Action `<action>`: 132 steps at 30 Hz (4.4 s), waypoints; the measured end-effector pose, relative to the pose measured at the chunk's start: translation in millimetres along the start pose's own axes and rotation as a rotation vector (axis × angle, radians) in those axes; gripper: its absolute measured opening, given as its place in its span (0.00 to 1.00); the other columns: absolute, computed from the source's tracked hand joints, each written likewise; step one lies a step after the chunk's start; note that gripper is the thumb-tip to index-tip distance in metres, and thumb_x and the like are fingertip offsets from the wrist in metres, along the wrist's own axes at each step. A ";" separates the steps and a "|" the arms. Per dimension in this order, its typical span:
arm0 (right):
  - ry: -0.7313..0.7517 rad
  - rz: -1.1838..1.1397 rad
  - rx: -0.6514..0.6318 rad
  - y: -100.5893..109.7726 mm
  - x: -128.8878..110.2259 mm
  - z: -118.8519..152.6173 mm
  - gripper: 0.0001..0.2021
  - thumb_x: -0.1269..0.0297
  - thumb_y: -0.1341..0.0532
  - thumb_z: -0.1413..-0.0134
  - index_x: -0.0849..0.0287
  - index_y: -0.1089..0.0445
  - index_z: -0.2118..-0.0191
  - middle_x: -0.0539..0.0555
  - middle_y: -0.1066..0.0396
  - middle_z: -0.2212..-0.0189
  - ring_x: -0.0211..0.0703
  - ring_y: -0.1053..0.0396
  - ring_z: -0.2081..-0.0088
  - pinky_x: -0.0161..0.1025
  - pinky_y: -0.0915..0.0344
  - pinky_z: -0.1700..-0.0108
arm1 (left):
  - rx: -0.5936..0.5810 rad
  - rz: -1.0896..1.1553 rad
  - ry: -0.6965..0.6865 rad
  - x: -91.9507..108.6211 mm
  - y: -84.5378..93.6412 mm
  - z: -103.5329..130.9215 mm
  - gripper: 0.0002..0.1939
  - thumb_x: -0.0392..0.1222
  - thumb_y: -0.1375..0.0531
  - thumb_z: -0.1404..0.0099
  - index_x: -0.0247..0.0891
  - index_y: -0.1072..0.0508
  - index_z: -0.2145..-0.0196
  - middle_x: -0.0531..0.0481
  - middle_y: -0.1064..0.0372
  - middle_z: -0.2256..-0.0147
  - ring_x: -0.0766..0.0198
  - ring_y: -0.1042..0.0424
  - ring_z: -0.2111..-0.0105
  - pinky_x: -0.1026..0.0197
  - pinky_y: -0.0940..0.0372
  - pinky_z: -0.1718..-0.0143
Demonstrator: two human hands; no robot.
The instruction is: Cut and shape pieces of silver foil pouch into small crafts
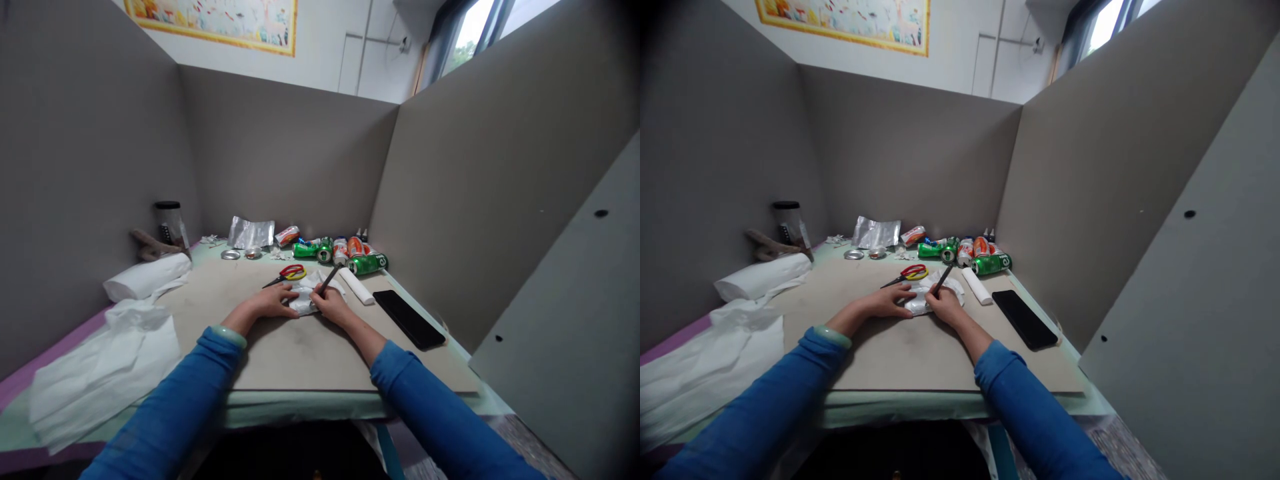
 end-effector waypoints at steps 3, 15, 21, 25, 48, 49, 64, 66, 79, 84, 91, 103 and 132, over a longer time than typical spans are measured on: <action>-0.002 0.014 -0.023 0.6 -2.4 0.3 0.09 0.62 0.47 0.50 0.60 0.36 0.75 0.48 0.39 0.82 0.37 0.41 0.76 0.32 0.47 0.74 | 0.005 0.014 0.005 -0.6 -0.1 0.2 0.37 0.63 0.39 0.49 0.46 0.36 0.43 0.49 0.53 0.37 0.48 0.52 0.39 0.55 0.55 0.40; 0.015 0.079 -0.038 1.9 -8.1 1.6 0.09 0.63 0.47 0.50 0.60 0.36 0.75 0.47 0.40 0.82 0.35 0.42 0.76 0.32 0.49 0.73 | 0.009 0.012 -0.015 -5.2 -2.4 -2.3 0.39 0.64 0.40 0.49 0.45 0.36 0.43 0.48 0.53 0.37 0.47 0.52 0.39 0.55 0.55 0.40; 0.021 0.108 -0.034 1.5 -9.8 0.7 0.08 0.64 0.47 0.51 0.60 0.36 0.75 0.48 0.39 0.82 0.36 0.42 0.76 0.32 0.49 0.73 | 0.003 0.009 0.004 -3.1 -1.3 -0.9 0.38 0.64 0.40 0.49 0.46 0.37 0.43 0.50 0.54 0.37 0.49 0.52 0.38 0.56 0.55 0.40; 0.022 0.112 -0.032 1.3 -8.3 0.2 0.09 0.64 0.47 0.50 0.60 0.36 0.77 0.48 0.40 0.82 0.35 0.43 0.76 0.32 0.50 0.74 | 0.005 0.011 0.002 -0.9 -0.1 0.1 0.39 0.64 0.40 0.49 0.44 0.37 0.43 0.48 0.54 0.37 0.48 0.53 0.38 0.55 0.56 0.40; -0.019 -0.069 -0.029 -0.7 6.6 -3.8 0.09 0.62 0.47 0.51 0.60 0.37 0.76 0.46 0.41 0.84 0.35 0.43 0.78 0.32 0.49 0.75 | -0.022 -0.018 0.001 5.2 4.0 3.4 0.38 0.60 0.39 0.46 0.41 0.38 0.41 0.44 0.55 0.37 0.48 0.53 0.38 0.54 0.56 0.40; -0.037 -0.086 -0.017 -0.9 7.9 -4.0 0.09 0.61 0.47 0.51 0.60 0.37 0.75 0.46 0.41 0.84 0.35 0.43 0.78 0.32 0.49 0.75 | -0.022 -0.015 0.000 5.6 4.2 3.5 0.38 0.60 0.39 0.46 0.41 0.38 0.41 0.45 0.55 0.37 0.48 0.53 0.38 0.54 0.56 0.40; -0.017 -0.112 -0.019 -2.2 9.8 -3.5 0.09 0.61 0.47 0.50 0.60 0.37 0.76 0.46 0.41 0.85 0.35 0.42 0.79 0.32 0.48 0.75 | 0.110 0.005 -0.102 3.1 2.8 1.8 0.33 0.50 0.35 0.46 0.41 0.34 0.44 0.45 0.50 0.38 0.47 0.49 0.40 0.53 0.52 0.41; -0.018 -0.111 -0.007 -2.6 10.3 -3.6 0.09 0.61 0.46 0.50 0.60 0.37 0.76 0.46 0.40 0.84 0.35 0.42 0.78 0.32 0.48 0.75 | 0.127 -0.006 -0.158 2.6 2.5 1.4 0.28 0.48 0.35 0.45 0.44 0.31 0.47 0.47 0.47 0.40 0.49 0.46 0.42 0.54 0.49 0.42; -0.029 -0.148 0.028 -1.2 6.9 -3.1 0.10 0.60 0.46 0.50 0.60 0.37 0.76 0.46 0.38 0.83 0.36 0.40 0.77 0.32 0.45 0.73 | 0.002 -0.149 -0.338 16.0 4.0 5.1 0.13 0.43 0.44 0.35 0.52 0.26 0.53 0.50 0.39 0.49 0.57 0.40 0.51 0.57 0.47 0.46; -0.016 -0.193 0.066 -2.4 6.0 -3.9 0.12 0.57 0.45 0.50 0.60 0.36 0.75 0.46 0.38 0.83 0.36 0.40 0.78 0.32 0.44 0.73 | -0.024 -0.147 -0.324 14.3 2.9 4.4 0.14 0.46 0.46 0.34 0.53 0.27 0.53 0.52 0.41 0.46 0.57 0.42 0.50 0.58 0.48 0.45; -0.030 -0.054 -0.015 -1.8 -1.5 -2.5 0.11 0.60 0.46 0.50 0.61 0.35 0.76 0.48 0.36 0.82 0.37 0.39 0.76 0.33 0.45 0.72 | -0.025 -0.120 -0.294 12.6 1.4 3.6 0.14 0.49 0.46 0.34 0.53 0.27 0.53 0.52 0.42 0.44 0.55 0.42 0.48 0.57 0.49 0.44; 0.001 -0.029 -0.031 -2.4 -2.6 -1.8 0.11 0.59 0.46 0.48 0.61 0.33 0.73 0.50 0.33 0.80 0.38 0.37 0.74 0.33 0.44 0.71 | -0.032 -0.084 -0.291 10.7 0.8 2.8 0.14 0.49 0.46 0.34 0.51 0.26 0.53 0.52 0.41 0.44 0.54 0.42 0.48 0.56 0.50 0.44; -0.005 0.076 -0.016 -0.4 -10.7 -1.8 0.09 0.63 0.46 0.50 0.60 0.34 0.75 0.49 0.35 0.80 0.37 0.38 0.75 0.33 0.47 0.72 | -0.027 -0.069 -0.315 9.3 0.4 2.3 0.15 0.49 0.46 0.34 0.50 0.26 0.52 0.51 0.41 0.43 0.55 0.41 0.48 0.55 0.50 0.44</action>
Point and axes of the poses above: each hand's wrist, its own z-axis away from the middle knuckle, its own y-axis out of the back of the hand, x = y × z, the point moved 1 cm from there along -z, towards the middle knuckle
